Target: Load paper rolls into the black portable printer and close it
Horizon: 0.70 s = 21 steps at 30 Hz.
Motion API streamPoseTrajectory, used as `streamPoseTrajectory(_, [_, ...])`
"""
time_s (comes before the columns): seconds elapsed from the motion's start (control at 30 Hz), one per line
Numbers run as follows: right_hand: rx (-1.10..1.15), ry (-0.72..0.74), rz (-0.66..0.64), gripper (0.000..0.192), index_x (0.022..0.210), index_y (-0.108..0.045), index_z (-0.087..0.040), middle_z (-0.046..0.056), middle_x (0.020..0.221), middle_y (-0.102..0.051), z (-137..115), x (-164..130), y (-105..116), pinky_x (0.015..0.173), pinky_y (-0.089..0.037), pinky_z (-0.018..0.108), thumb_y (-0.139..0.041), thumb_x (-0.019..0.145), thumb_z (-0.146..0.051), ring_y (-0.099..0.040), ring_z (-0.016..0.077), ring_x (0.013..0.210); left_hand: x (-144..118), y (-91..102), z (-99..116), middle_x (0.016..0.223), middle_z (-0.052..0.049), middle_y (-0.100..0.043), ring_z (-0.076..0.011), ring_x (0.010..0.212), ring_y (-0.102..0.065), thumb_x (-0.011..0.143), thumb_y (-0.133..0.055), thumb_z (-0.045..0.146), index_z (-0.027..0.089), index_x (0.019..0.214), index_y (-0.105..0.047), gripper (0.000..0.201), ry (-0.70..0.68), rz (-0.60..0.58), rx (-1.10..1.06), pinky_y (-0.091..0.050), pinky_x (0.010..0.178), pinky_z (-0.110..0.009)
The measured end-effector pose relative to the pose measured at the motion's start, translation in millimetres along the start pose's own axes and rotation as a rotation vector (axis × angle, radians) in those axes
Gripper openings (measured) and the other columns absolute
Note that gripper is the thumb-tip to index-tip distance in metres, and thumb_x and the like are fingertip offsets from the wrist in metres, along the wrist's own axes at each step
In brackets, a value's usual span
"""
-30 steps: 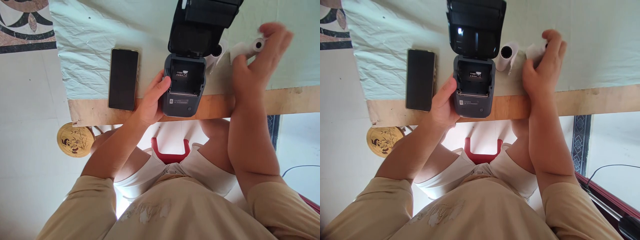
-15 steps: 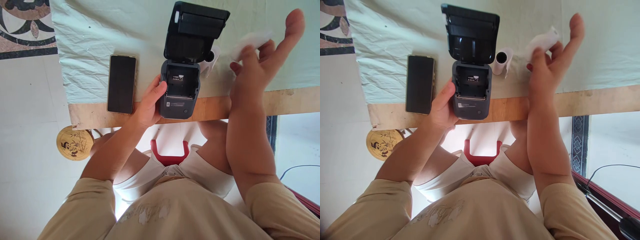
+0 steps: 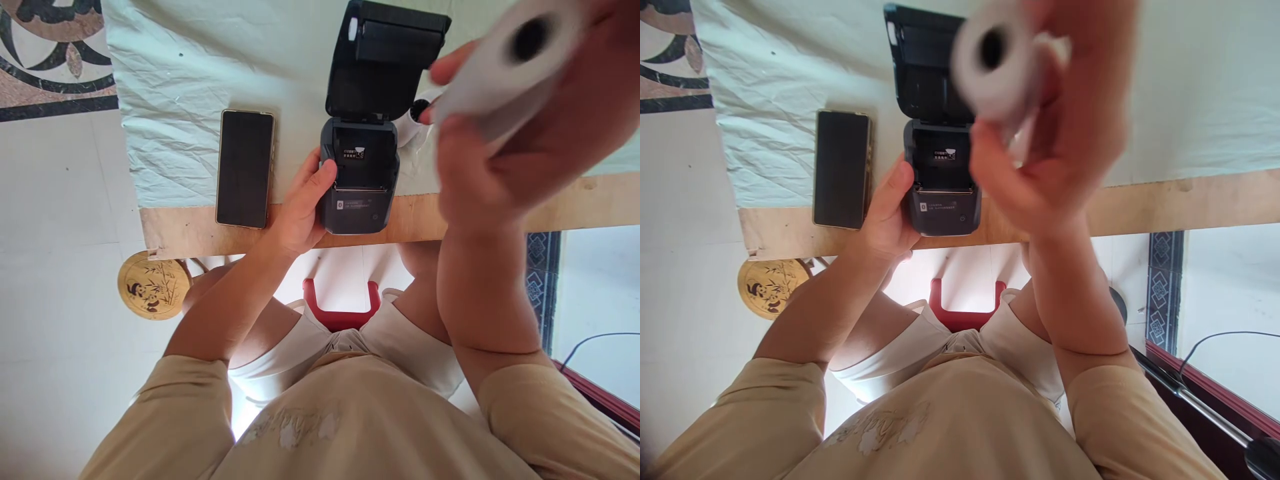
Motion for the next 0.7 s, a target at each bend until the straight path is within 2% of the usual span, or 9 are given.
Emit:
streamPoseTrajectory(0.07, [0.001, 0.066, -0.052, 0.021, 0.101, -0.055, -0.035, -0.006, 0.094, -0.057, -6, 2, -7, 0.065, -0.050, 0.037, -0.046, 0.082, -0.034, -0.061, 0.0172, 0.081, -1, -1.7, 2, 0.098, 0.000, -0.061, -0.0157, 0.107, -0.056, 0.084, -0.043, 0.034, 0.024, 0.099, -0.054, 0.022, 0.006, -0.001, -0.018, -0.049, 0.086, -0.028])
streamPoseTrajectory(0.13, [-0.056, 0.146, -0.101, 0.042, 0.109, -0.050, -0.037, -0.004, 0.101, -0.059, -10, 5, -14, 0.072, -0.052, 0.034, -0.058, 0.072, -0.019, -0.060, 0.0172, 0.086, -3, -3.2, 4, 0.099, 0.000, -0.062, -0.0166, 0.105, -0.056, 0.084, -0.043, 0.033, 0.024, 0.099, -0.054, 0.021, 0.019, -0.003, -0.006, -0.049, 0.083, -0.026])
streamPoseTrajectory(0.2, [-0.171, 0.174, -0.154, 0.047, 0.106, -0.050, -0.035, -0.003, 0.099, -0.060, -11, 8, -19, 0.073, -0.051, 0.031, -0.059, 0.066, -0.012, -0.060, 0.0163, 0.084, -4, -3.8, 5, 0.096, 0.000, -0.062, -0.0173, 0.102, -0.057, 0.083, -0.044, 0.034, 0.026, 0.097, -0.054, 0.019, 0.040, 0.018, 0.021, -0.049, 0.078, -0.024])
streamPoseTrajectory(0.37, [-0.393, 0.103, -0.161, 0.036, 0.090, -0.048, -0.030, -0.002, 0.091, -0.061, -8, 8, -20, 0.068, -0.048, 0.033, -0.058, 0.062, -0.009, -0.060, 0.0184, 0.081, -6, -4.9, 4, 0.093, 0.000, -0.062, -0.0172, 0.092, -0.060, 0.082, -0.046, 0.034, 0.026, 0.101, -0.052, 0.021, 0.070, 0.072, 0.039, -0.047, 0.067, -0.024])
streamPoseTrajectory(0.53, [-0.419, 0.119, -0.199, 0.029, 0.081, -0.050, -0.029, -0.005, 0.092, -0.066, -2, 4, -20, 0.073, -0.046, 0.036, -0.056, 0.062, -0.007, -0.061, 0.0179, 0.084, -6, -6.1, 4, 0.087, 0.000, -0.060, -0.0136, 0.081, -0.062, 0.082, -0.046, 0.031, 0.025, 0.103, -0.050, 0.022, 0.034, 0.067, 0.020, -0.047, 0.060, -0.022])
streamPoseTrajectory(0.7, [-0.406, 0.198, -0.192, 0.016, 0.067, -0.055, -0.027, -0.005, 0.086, -0.066, 2, 4, -21, 0.071, -0.047, 0.035, -0.056, 0.067, -0.011, -0.059, 0.0178, 0.081, -4, -3.1, 2, 0.081, 0.002, -0.058, -0.0145, 0.089, -0.062, 0.084, -0.043, 0.031, 0.025, 0.101, -0.050, 0.019, 0.014, 0.019, 0.015, -0.049, 0.062, -0.020])
Point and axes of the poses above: each hand's wrist, its own x-axis towards the middle knuckle, its own y-axis out of the back of the hand, z = x × y, the point moved 3 cm from there along x, towards the middle knuckle
